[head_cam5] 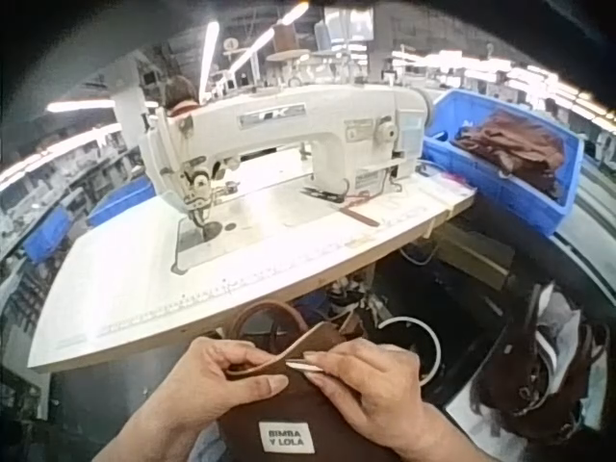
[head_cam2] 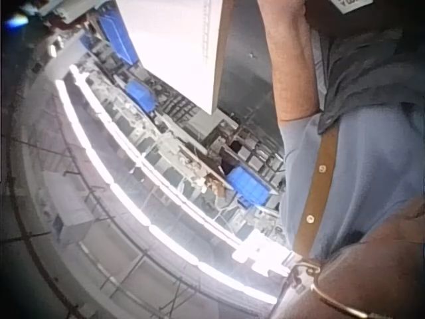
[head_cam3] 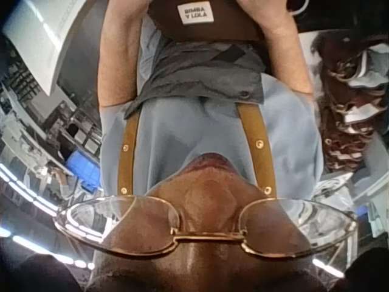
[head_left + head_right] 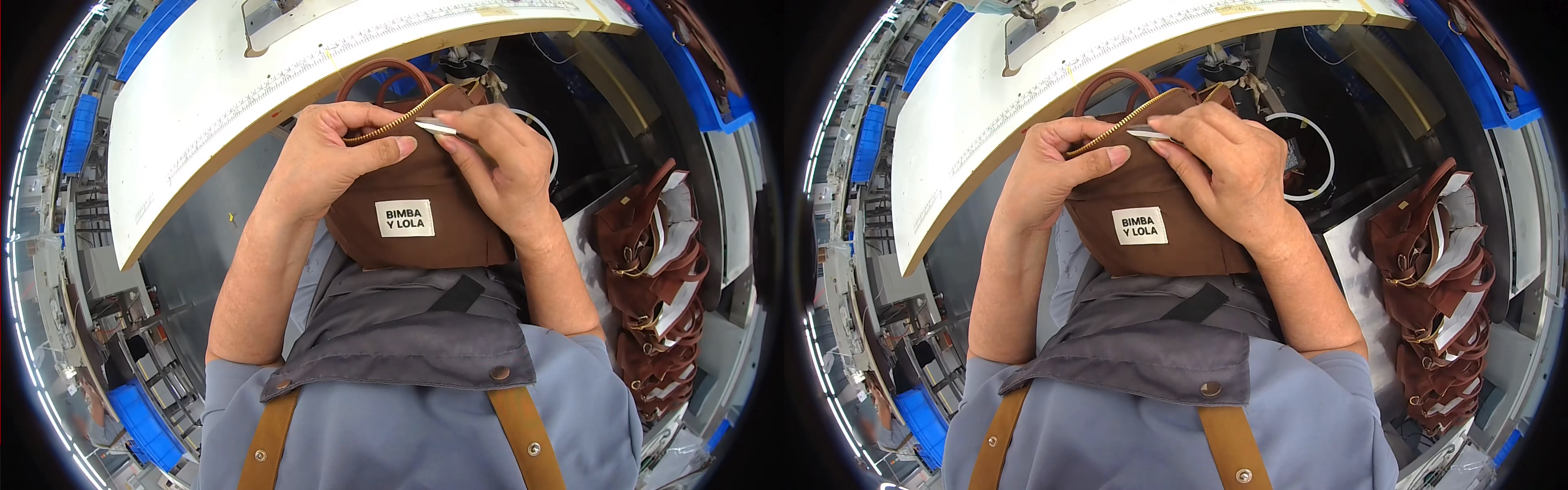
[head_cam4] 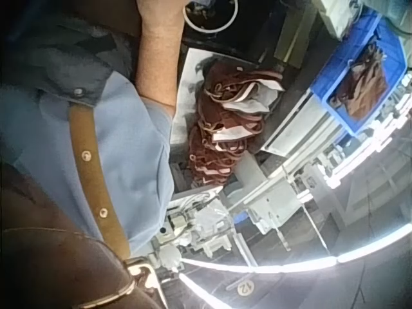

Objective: Trimming excess threads and inspecting the seams of a brown leather bag using a small trimming tool.

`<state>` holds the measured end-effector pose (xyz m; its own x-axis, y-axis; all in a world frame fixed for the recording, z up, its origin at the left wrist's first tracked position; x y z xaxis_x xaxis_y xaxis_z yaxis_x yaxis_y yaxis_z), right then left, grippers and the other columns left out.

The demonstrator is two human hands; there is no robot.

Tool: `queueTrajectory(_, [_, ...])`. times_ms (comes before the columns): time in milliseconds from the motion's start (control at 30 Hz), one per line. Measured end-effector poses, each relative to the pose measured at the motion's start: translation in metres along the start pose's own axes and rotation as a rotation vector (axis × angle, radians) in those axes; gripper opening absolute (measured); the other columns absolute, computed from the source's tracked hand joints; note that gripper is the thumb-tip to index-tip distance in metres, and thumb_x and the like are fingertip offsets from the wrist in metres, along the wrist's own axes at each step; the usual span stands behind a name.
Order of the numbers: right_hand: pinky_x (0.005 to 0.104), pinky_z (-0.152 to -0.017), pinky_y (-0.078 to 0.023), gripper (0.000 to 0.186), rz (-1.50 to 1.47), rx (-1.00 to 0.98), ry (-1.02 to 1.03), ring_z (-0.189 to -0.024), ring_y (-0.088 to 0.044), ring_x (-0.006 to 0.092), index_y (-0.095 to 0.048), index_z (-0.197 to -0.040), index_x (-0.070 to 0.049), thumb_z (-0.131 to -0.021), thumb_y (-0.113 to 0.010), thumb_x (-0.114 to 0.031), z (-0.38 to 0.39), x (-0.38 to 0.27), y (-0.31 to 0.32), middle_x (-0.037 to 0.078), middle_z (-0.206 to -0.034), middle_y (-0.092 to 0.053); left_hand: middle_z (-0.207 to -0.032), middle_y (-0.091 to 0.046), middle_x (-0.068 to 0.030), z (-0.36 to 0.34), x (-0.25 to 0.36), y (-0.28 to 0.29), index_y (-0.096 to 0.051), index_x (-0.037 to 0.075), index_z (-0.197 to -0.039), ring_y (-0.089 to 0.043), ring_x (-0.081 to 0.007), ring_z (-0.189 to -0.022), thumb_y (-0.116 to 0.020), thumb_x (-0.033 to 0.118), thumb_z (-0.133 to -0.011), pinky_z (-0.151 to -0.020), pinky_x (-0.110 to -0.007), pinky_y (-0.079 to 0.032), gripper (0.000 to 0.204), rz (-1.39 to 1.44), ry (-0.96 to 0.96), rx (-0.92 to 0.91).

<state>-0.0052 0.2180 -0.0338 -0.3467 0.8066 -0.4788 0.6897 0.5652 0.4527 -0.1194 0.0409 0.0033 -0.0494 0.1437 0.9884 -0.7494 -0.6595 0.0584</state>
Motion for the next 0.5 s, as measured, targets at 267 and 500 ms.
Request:
queueTrajectory(267, [0.0277, -0.056, -0.050, 0.018, 0.012, -0.060, 0.017, -0.066, -0.067, 0.0173, -0.074, -0.098, -0.009, -0.082, -0.078, -0.014, -0.003, -0.002, 0.004, 0.003, -0.084, -0.071, -0.087, -0.074, -0.0045, 0.001, -0.004, -0.002, -0.076, -0.001, -0.103, -0.066, -0.0069, -0.077, -0.079, 0.005, -0.082, -0.072, -0.021, -0.052, 0.021, 0.036, -0.015, 0.001])
queueTrajectory(500, [0.0278, -0.061, -0.054, 0.025, -0.079, -0.015, -0.096, -0.073, -0.070, 0.0190, -0.073, -0.103, -0.006, -0.080, -0.080, -0.012, 0.000, 0.004, 0.010, 0.007, -0.089, -0.071, -0.099, -0.074, -0.0052, 0.000, -0.002, 0.000, -0.074, -0.001, -0.112, -0.067, -0.0102, -0.089, -0.077, 0.006, -0.084, -0.084, -0.025, -0.052, 0.028, 0.043, 0.026, -0.057])
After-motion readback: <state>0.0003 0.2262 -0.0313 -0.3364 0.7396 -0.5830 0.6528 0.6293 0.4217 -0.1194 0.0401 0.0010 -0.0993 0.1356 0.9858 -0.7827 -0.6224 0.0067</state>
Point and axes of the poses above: each hand's wrist, its own z-axis away from the middle knuckle, its own y-axis out of the back of the hand, x = y × z, the point moved 1 cm from there along -z, towards the middle knuckle
